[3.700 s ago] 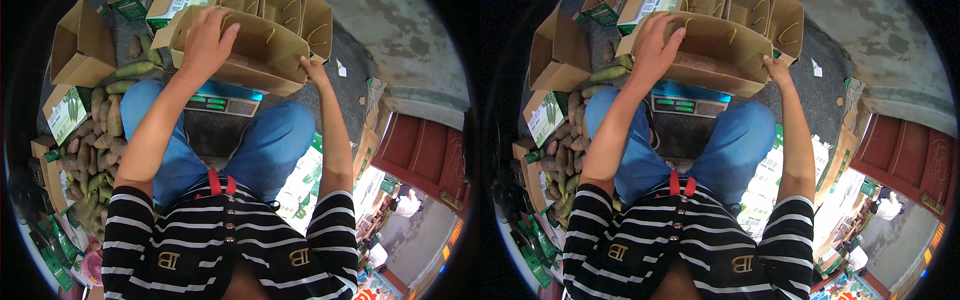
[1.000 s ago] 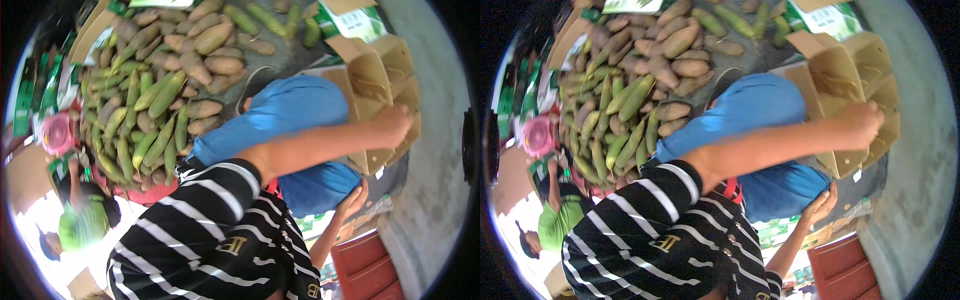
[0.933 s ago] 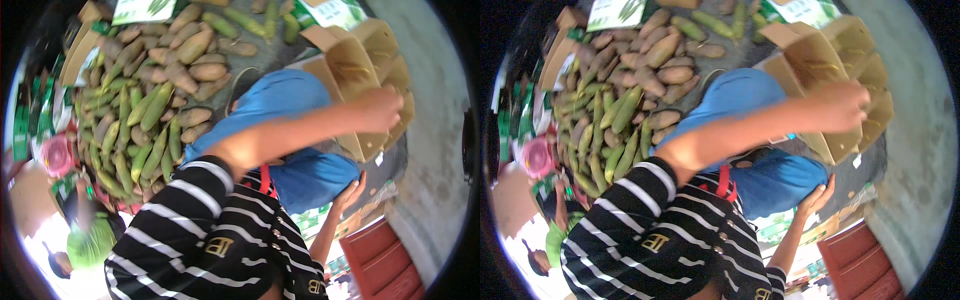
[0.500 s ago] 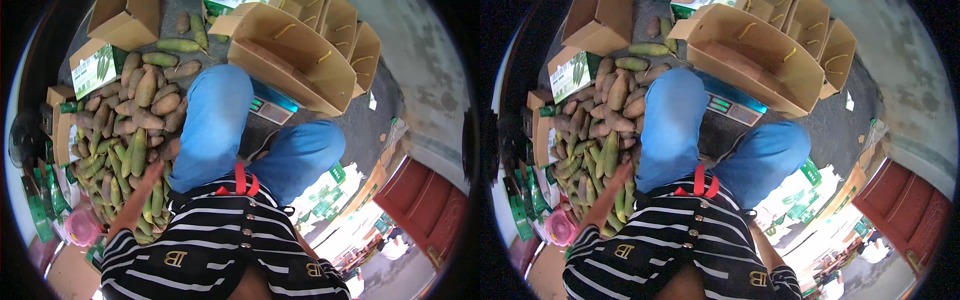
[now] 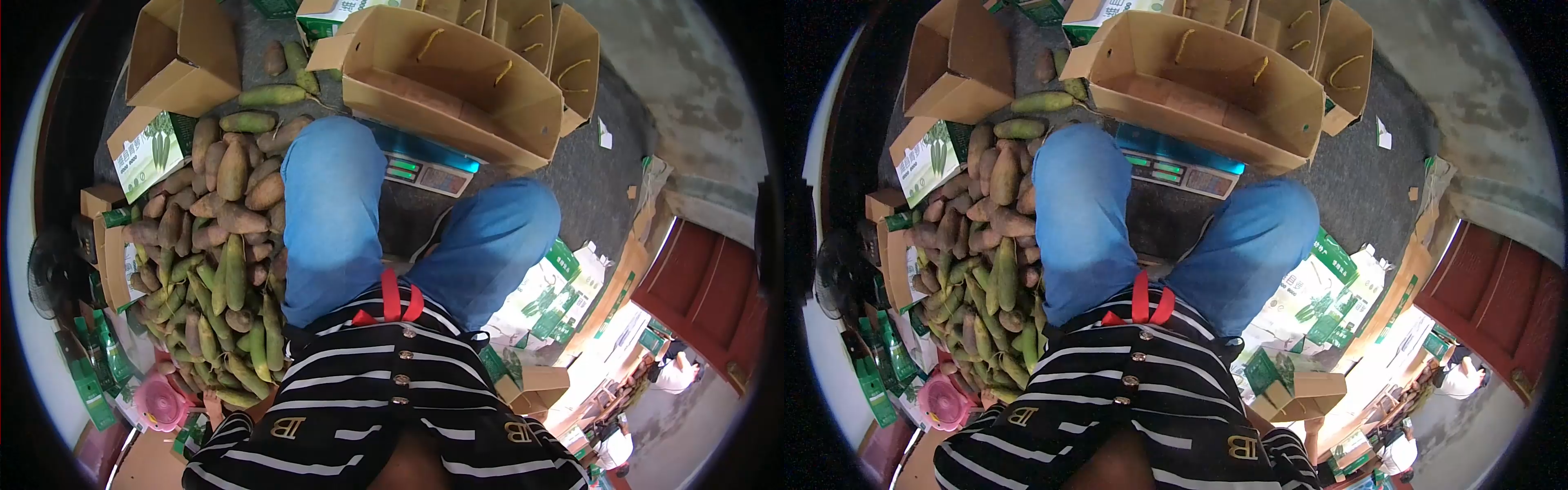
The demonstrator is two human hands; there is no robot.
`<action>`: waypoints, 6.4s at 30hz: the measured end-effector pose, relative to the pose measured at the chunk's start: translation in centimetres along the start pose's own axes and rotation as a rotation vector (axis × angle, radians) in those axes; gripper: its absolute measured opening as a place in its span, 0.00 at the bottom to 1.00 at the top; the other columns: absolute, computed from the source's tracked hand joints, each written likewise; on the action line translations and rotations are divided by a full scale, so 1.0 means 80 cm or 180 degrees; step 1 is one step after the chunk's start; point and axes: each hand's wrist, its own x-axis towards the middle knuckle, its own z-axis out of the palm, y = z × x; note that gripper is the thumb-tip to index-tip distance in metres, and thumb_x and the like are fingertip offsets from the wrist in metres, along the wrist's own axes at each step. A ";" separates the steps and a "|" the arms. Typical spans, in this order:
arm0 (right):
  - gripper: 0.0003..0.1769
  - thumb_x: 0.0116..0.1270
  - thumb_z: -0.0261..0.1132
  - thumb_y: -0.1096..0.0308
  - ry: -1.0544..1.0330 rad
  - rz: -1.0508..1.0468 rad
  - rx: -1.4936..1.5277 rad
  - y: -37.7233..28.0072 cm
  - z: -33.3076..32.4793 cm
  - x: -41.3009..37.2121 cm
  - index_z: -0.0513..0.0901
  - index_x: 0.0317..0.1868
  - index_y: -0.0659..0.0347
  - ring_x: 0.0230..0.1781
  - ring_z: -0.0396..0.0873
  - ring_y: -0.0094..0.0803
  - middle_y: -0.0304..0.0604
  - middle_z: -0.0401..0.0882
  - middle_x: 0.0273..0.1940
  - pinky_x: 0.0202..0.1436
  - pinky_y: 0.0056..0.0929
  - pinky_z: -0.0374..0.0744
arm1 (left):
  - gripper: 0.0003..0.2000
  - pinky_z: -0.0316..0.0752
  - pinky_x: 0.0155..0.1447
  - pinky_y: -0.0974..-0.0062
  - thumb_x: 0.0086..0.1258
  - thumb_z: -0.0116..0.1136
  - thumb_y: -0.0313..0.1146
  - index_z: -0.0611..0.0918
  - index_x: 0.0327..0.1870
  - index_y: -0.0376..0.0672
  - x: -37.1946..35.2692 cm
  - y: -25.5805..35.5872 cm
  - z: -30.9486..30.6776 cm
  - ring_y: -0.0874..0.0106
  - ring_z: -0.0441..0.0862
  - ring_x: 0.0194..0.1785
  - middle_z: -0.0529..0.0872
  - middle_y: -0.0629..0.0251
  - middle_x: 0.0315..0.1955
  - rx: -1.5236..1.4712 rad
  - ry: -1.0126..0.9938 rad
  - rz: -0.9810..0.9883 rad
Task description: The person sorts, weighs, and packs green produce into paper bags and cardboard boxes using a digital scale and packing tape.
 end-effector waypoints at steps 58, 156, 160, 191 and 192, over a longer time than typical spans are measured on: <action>0.19 0.60 0.58 0.57 -0.0286 -0.0813 0.0338 0.004 0.029 -0.059 0.78 0.44 0.64 0.44 0.79 0.53 0.60 0.79 0.42 0.48 0.40 0.77 | 0.11 0.76 0.43 0.76 0.68 0.51 0.29 0.81 0.47 0.37 -0.151 0.104 -0.028 0.77 0.80 0.38 0.84 0.67 0.39 0.0465 -0.0913 -0.0228; 0.13 0.66 0.54 0.59 0.5444 -0.0943 -0.0793 -0.311 -0.518 0.156 0.74 0.40 0.60 0.38 0.79 0.54 0.53 0.81 0.34 0.41 0.47 0.76 | 0.15 0.59 0.58 0.61 0.54 0.60 0.30 0.79 0.44 0.42 -0.226 0.423 0.248 0.58 0.72 0.56 0.76 0.58 0.53 0.4703 0.2278 0.6154; 0.17 0.62 0.53 0.65 0.4975 -0.0767 -0.1111 -0.306 -0.512 0.252 0.70 0.52 0.57 0.41 0.80 0.55 0.54 0.82 0.39 0.48 0.45 0.76 | 0.15 0.60 0.56 0.62 0.52 0.60 0.31 0.80 0.44 0.42 -0.222 0.425 0.244 0.60 0.72 0.55 0.76 0.59 0.53 0.4762 0.2311 0.6171; 0.25 0.66 0.59 0.58 0.1898 -0.3380 -0.3449 -0.533 -0.191 0.084 0.69 0.60 0.60 0.50 0.75 0.52 0.56 0.78 0.48 0.52 0.42 0.73 | 0.14 0.70 0.56 0.67 0.62 0.57 0.33 0.77 0.47 0.36 -0.130 0.400 0.022 0.55 0.75 0.52 0.79 0.50 0.45 0.2020 0.3054 0.4377; 0.24 0.66 0.59 0.59 0.1723 -0.3202 -0.3560 -0.532 -0.190 0.096 0.69 0.59 0.60 0.49 0.76 0.53 0.56 0.78 0.48 0.50 0.44 0.74 | 0.14 0.71 0.53 0.61 0.60 0.57 0.34 0.78 0.43 0.37 -0.087 0.373 -0.039 0.54 0.76 0.49 0.79 0.50 0.45 0.2380 0.3473 0.3904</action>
